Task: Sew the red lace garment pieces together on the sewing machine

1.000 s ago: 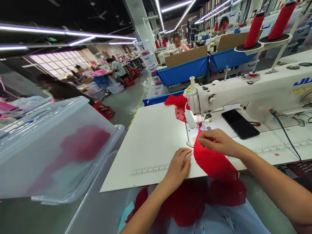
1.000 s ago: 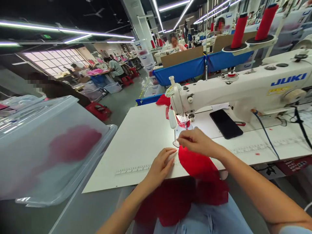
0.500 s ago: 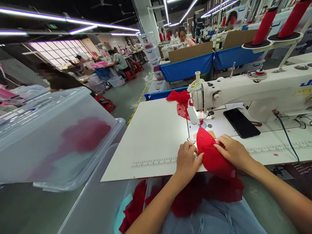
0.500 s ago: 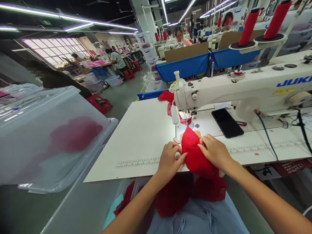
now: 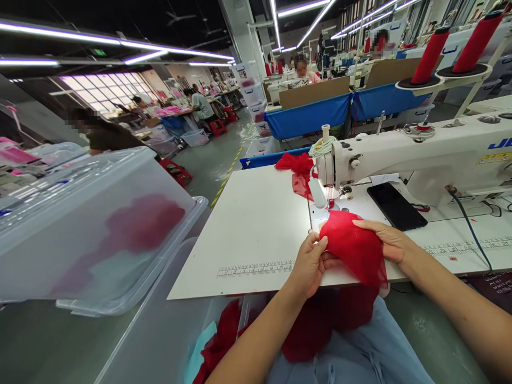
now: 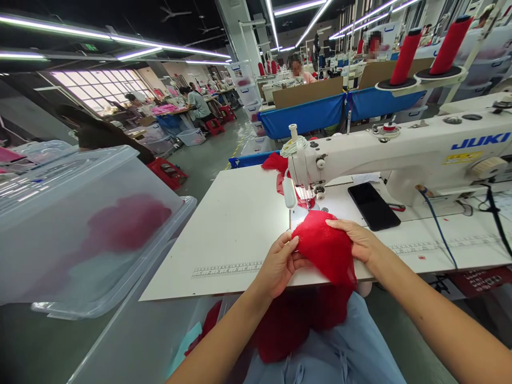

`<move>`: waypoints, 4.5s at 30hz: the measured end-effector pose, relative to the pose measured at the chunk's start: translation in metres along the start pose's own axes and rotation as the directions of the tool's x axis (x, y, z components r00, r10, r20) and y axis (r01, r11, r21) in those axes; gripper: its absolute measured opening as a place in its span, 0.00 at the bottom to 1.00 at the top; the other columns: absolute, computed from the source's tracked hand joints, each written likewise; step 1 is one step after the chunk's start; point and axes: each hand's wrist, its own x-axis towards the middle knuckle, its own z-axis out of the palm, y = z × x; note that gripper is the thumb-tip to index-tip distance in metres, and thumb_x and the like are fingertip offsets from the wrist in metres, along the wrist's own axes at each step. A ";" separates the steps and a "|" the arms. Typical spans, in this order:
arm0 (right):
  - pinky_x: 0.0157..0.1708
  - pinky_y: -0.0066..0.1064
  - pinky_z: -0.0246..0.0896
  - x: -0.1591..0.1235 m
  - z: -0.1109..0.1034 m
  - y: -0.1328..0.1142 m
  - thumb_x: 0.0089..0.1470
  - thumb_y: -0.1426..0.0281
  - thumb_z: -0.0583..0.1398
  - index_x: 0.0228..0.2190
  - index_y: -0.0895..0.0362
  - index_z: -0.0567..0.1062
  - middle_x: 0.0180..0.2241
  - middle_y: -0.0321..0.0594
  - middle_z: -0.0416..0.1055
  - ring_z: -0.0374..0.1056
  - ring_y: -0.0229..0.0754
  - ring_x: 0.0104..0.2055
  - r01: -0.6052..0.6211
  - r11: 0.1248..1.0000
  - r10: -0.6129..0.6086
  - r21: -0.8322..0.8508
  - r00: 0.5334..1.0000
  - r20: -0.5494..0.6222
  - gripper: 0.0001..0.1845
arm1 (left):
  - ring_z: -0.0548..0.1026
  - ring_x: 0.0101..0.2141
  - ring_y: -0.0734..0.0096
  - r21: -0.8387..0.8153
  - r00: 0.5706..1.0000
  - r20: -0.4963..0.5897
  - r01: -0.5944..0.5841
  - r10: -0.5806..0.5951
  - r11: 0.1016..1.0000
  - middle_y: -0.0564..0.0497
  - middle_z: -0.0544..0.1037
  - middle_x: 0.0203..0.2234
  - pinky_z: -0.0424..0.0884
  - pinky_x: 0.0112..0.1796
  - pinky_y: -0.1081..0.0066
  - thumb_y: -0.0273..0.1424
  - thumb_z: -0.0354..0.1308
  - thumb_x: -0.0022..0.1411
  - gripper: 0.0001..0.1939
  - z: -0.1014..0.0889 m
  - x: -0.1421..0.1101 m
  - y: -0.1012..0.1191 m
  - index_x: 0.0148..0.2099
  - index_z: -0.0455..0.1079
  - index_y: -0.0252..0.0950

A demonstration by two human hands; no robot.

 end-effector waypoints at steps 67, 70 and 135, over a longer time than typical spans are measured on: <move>0.25 0.32 0.64 0.028 -0.003 0.013 0.40 0.61 0.68 0.33 0.54 0.68 0.27 0.38 0.74 0.71 0.44 0.28 -0.025 0.957 -0.005 -0.290 0.995 -0.101 0.19 | 0.57 0.25 0.73 0.943 0.967 0.173 -0.217 0.187 0.253 0.59 0.58 0.22 0.53 0.29 0.70 0.22 0.57 0.58 0.20 -0.008 0.062 0.009 0.26 0.47 0.40; 0.25 0.32 0.65 0.037 -0.010 0.003 0.35 0.65 0.70 0.34 0.55 0.70 0.25 0.37 0.72 0.68 0.41 0.26 0.017 0.970 -0.056 -0.243 0.986 -0.154 0.22 | 0.58 0.25 0.72 0.942 0.964 0.179 -0.226 0.196 0.247 0.59 0.59 0.22 0.54 0.29 0.70 0.22 0.57 0.58 0.20 -0.007 0.061 0.008 0.26 0.47 0.41; 0.55 0.52 0.68 0.046 -0.017 0.024 0.60 0.68 0.54 0.52 0.57 0.76 0.56 0.52 0.74 0.71 0.56 0.56 0.563 -0.134 -0.395 -0.816 0.724 0.565 0.21 | 0.70 0.28 0.66 0.971 0.974 0.089 -0.132 0.206 0.201 0.54 0.68 0.23 0.66 0.33 0.68 0.21 0.47 0.58 0.09 -0.025 0.080 0.042 0.31 0.62 0.40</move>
